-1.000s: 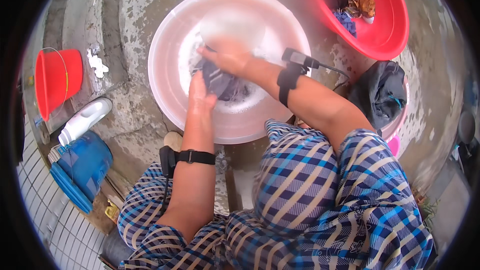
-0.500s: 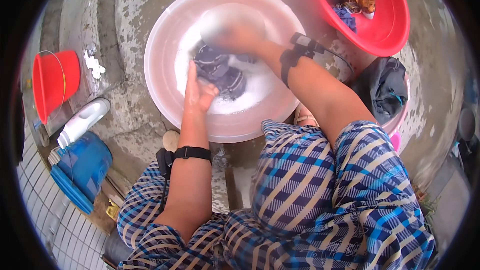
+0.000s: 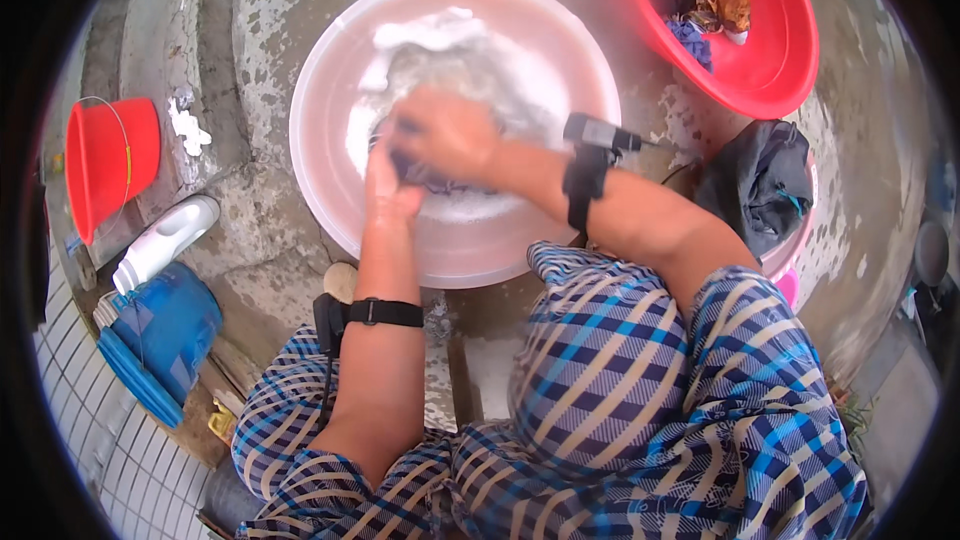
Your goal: Washing dark-colored clothes by hand in a plastic basin with soapy water.
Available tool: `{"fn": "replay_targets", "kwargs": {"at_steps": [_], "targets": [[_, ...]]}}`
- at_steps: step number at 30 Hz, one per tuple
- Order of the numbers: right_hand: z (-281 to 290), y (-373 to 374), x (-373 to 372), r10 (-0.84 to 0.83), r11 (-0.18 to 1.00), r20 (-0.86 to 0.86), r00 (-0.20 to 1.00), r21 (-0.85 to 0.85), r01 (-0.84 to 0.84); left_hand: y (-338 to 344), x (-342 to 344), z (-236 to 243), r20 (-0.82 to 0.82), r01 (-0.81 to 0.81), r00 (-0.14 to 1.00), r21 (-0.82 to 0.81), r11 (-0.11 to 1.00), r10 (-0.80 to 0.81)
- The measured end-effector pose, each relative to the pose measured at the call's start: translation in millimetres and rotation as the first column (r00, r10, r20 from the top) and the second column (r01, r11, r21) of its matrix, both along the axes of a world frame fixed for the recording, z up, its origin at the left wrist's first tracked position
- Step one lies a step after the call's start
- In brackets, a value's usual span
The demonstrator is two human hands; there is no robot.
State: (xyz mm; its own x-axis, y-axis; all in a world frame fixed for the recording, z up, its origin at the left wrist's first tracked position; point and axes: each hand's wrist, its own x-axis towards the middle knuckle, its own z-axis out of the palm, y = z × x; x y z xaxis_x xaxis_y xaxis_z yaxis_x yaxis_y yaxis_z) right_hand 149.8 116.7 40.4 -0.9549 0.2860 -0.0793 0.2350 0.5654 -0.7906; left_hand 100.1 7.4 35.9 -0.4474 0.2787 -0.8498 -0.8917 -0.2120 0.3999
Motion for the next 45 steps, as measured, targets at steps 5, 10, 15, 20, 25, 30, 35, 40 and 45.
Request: {"fn": "replay_targets", "kwargs": {"at_steps": [5, 10, 15, 20, 25, 30, 35, 40, 45], "targets": [[1.1, 28.6, -16.8, 0.007, 0.989, 0.223, 0.975, -0.142, 0.025, 18.1, 7.5, -1.2, 0.048, -0.039, 0.998, -0.012, 0.999, 0.040], [-31.7, 56.8, -32.4, -0.139, 0.976, 0.297, 0.945, -0.122, 0.182, -6.1, 3.7, -20.2, -0.033, 0.109, 0.994, 0.135, 0.985, -0.105], [-70.8, 70.7, -2.0, 0.229, 0.885, 0.367, 0.902, -0.465, -0.036, -6.2, 10.4, -21.0, 0.148, 0.007, 0.989, -0.050, 0.999, 0.001], [44.0, -35.3, -2.5, 0.478, 0.863, -0.148, 0.866, -0.105, -0.494, -72.6, -8.0, -55.0, -0.116, 0.143, 0.985, 0.143, 0.979, -0.127], [-3.5, 29.8, -15.2, -0.002, 0.993, 0.335, 0.942, -0.110, 0.041, 11.5, 14.6, -16.3, 0.013, 0.067, 0.998, -0.086, 0.994, -0.067], [13.9, -14.4, 9.7, 0.286, 0.957, -0.234, 0.929, 0.028, -0.287, -20.3, -8.4, -11.3, 0.053, 0.055, 0.997, 0.094, 0.994, -0.061], [-16.4, 59.1, -21.4, -0.108, 0.992, 0.367, 0.924, -0.014, 0.121, 20.0, 13.6, -3.2, 0.003, 0.039, 0.999, -0.059, 0.998, -0.039], [-36.2, 68.4, -12.7, -0.202, 0.979, 0.183, 0.962, 0.053, 0.195, -18.1, -3.6, -13.8, -0.413, 0.305, 0.675, -0.599, 0.740, -0.612], [-26.0, 71.3, -6.8, 0.243, 0.825, 0.430, 0.869, -0.563, 0.047, -13.6, -13.2, -9.2, -0.481, 0.328, -0.110, -0.844, 0.425, -0.870]]}}
